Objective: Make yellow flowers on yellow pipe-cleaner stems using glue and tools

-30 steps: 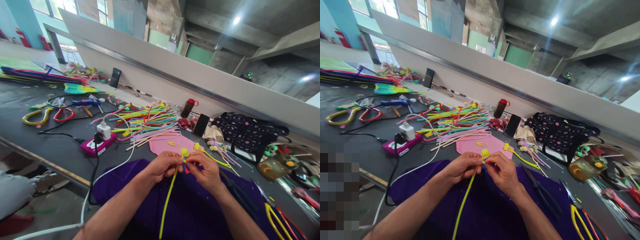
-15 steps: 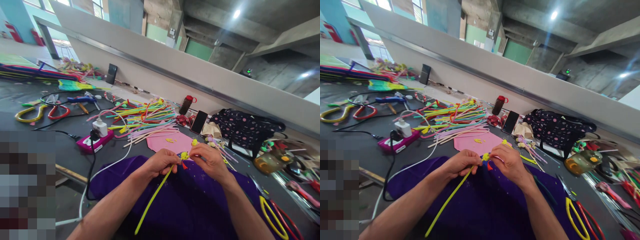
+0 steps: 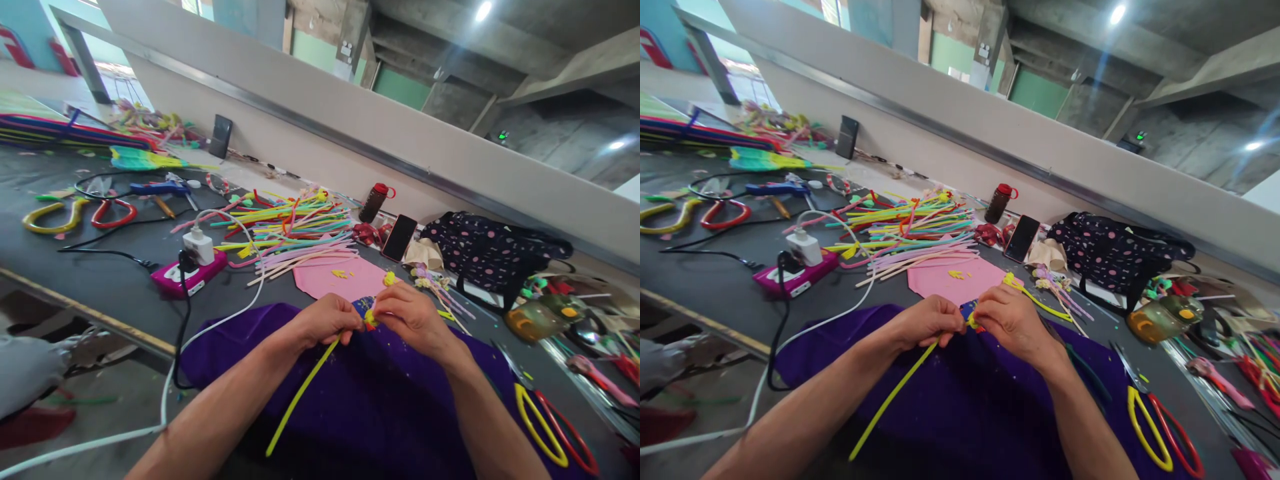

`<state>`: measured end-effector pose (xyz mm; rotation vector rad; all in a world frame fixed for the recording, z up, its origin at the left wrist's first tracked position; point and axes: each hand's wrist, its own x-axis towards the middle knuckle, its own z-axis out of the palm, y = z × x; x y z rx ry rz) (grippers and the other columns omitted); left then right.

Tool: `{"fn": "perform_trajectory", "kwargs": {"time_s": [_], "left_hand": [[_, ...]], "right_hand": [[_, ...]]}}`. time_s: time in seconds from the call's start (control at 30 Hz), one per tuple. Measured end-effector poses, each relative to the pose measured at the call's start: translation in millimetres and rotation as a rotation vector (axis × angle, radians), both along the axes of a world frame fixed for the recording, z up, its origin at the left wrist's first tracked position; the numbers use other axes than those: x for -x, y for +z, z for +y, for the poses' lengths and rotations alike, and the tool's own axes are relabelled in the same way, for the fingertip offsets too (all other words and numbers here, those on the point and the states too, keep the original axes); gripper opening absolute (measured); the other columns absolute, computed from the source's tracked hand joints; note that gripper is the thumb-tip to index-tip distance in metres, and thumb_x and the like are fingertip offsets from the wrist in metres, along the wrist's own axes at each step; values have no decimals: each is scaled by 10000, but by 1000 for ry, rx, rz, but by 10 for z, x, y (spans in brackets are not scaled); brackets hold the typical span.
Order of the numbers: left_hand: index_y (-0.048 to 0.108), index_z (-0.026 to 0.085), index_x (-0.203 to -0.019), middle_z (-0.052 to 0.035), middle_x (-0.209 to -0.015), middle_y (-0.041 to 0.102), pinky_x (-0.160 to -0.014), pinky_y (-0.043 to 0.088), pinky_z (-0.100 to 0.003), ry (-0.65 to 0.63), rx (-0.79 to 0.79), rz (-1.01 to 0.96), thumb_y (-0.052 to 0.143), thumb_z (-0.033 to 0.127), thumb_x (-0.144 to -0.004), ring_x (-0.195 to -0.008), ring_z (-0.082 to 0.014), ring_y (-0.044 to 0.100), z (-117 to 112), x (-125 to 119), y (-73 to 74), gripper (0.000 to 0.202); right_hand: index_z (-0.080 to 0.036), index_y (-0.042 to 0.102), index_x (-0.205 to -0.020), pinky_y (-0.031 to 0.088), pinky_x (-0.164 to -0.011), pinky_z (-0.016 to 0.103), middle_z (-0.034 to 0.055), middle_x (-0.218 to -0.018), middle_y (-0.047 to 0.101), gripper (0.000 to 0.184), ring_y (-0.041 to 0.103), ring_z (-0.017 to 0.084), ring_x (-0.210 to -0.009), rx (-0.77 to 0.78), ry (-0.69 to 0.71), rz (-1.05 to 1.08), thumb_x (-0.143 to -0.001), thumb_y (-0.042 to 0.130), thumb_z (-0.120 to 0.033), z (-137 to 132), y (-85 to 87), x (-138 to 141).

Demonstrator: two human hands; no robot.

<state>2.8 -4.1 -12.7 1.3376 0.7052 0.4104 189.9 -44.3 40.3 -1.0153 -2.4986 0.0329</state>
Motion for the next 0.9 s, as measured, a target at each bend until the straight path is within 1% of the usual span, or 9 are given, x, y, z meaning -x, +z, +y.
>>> {"fn": "perform_trajectory", "kwargs": {"time_s": [0.13, 0.37, 0.6, 0.9], "left_hand": [[599, 122, -631, 58, -378, 477, -283, 123, -196, -6, -15, 35, 568, 275, -625, -248, -29, 240, -5, 0, 8, 157], [589, 130, -609, 64, -374, 465, -290, 129, -195, 8, -39, 35, 581, 279, -627, -257, -28, 236, -16, 4, 13, 151], [591, 130, -618, 62, -378, 468, -276, 130, -182, 17, -59, 25, 572, 291, -645, -250, -27, 242, -20, 9, 12, 164], [592, 135, -608, 66, -370, 462, -278, 136, -175, 23, -54, 34, 580, 287, -636, -249, -23, 238, -24, 3, 17, 155]], "right_hand": [[-192, 624, -810, 417, -716, 315, 52, -828, 622, 93, 545, 171, -782, 4, -11, -45, -824, 535, -210, -3, -9, 1], [-186, 622, -783, 401, -727, 321, 53, -820, 624, 105, 542, 173, -782, -15, -18, -108, -826, 525, -195, -3, -28, 20], [-178, 615, -779, 402, -728, 327, 55, -807, 627, 95, 540, 179, -781, -39, -69, -71, -818, 528, -177, -22, -36, 48], [-181, 613, -773, 407, -724, 336, 58, -801, 631, 87, 540, 187, -781, -69, -70, -80, -804, 536, -156, -18, -48, 48]]}}
